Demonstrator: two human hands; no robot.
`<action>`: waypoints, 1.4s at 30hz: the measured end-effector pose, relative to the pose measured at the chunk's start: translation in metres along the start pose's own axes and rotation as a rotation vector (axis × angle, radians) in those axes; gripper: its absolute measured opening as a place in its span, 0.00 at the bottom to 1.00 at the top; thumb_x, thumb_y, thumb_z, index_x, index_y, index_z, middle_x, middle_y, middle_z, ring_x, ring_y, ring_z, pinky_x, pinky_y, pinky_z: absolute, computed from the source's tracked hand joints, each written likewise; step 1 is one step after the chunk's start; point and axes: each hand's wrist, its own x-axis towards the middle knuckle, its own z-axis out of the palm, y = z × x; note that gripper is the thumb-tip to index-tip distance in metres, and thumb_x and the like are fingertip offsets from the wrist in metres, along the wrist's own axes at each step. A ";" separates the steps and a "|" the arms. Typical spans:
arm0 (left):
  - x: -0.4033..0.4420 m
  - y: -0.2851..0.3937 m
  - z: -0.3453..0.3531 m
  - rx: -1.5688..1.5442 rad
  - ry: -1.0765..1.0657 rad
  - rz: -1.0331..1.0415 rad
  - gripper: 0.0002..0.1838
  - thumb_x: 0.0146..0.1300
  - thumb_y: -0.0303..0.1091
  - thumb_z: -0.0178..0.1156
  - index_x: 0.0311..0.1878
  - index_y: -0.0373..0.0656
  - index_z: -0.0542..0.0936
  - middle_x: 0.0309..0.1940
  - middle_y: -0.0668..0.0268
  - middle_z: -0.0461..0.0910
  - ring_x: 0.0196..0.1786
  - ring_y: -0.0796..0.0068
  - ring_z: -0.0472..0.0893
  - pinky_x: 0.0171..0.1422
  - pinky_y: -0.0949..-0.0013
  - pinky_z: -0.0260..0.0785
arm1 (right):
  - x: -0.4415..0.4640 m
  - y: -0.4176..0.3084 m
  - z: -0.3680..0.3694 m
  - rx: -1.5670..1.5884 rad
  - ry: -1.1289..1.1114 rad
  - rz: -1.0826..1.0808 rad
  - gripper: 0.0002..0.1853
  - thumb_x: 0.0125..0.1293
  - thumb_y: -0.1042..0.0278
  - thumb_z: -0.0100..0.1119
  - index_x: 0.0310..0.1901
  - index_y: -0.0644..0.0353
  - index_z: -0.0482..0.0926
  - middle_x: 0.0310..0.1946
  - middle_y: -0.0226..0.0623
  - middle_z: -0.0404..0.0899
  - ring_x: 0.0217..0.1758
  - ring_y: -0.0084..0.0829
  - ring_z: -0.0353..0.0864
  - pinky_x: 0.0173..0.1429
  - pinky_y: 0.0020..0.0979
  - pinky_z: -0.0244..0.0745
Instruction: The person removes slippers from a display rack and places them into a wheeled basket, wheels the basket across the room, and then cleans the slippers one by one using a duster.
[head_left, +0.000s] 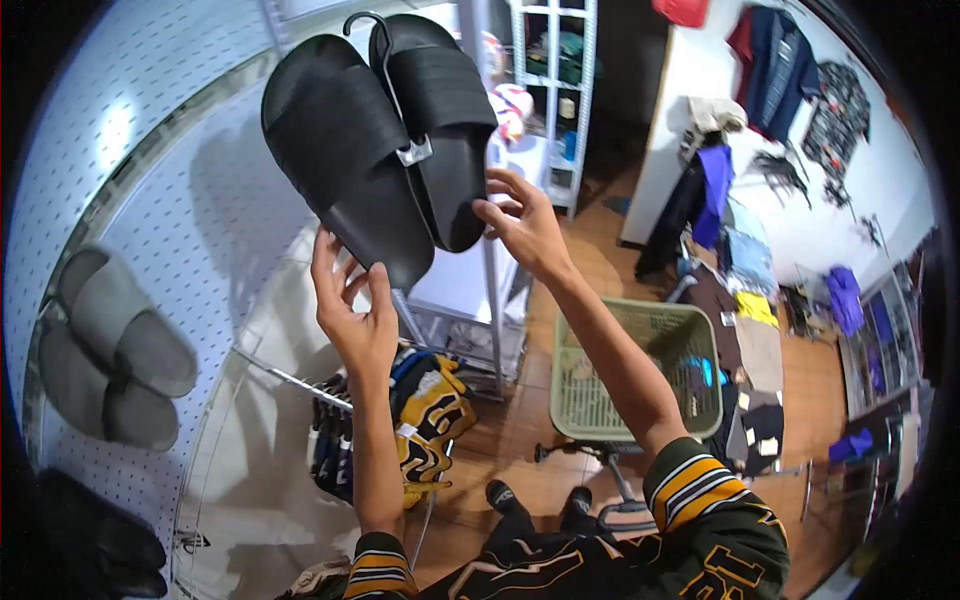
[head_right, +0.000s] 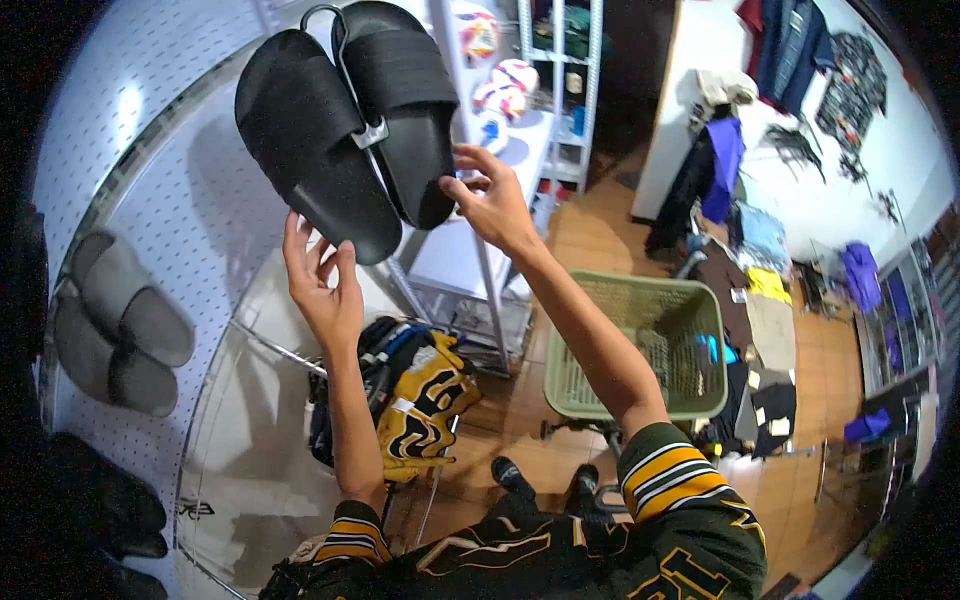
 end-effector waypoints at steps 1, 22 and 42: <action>-0.016 0.003 0.012 -0.010 -0.070 -0.057 0.34 0.61 0.20 0.60 0.71 0.37 0.61 0.61 0.52 0.71 0.55 0.66 0.78 0.53 0.69 0.74 | -0.017 0.007 -0.026 -0.064 0.008 0.022 0.26 0.62 0.69 0.65 0.61 0.65 0.71 0.52 0.44 0.77 0.42 0.28 0.80 0.37 0.26 0.78; -0.499 -0.138 0.320 0.152 -1.112 -1.261 0.33 0.58 0.20 0.63 0.67 0.27 0.64 0.62 0.43 0.71 0.65 0.55 0.73 0.65 0.62 0.68 | -0.407 0.270 -0.433 -0.693 0.299 1.225 0.25 0.49 0.70 0.61 0.53 0.60 0.81 0.38 0.51 0.84 0.42 0.46 0.85 0.50 0.40 0.78; -0.615 -0.218 0.368 0.482 -1.139 -1.461 0.37 0.58 0.22 0.64 0.71 0.38 0.62 0.70 0.53 0.63 0.70 0.59 0.67 0.71 0.63 0.63 | -0.431 0.434 -0.474 -0.652 0.156 1.714 0.32 0.59 0.72 0.59 0.66 0.63 0.66 0.50 0.49 0.80 0.45 0.38 0.85 0.45 0.39 0.80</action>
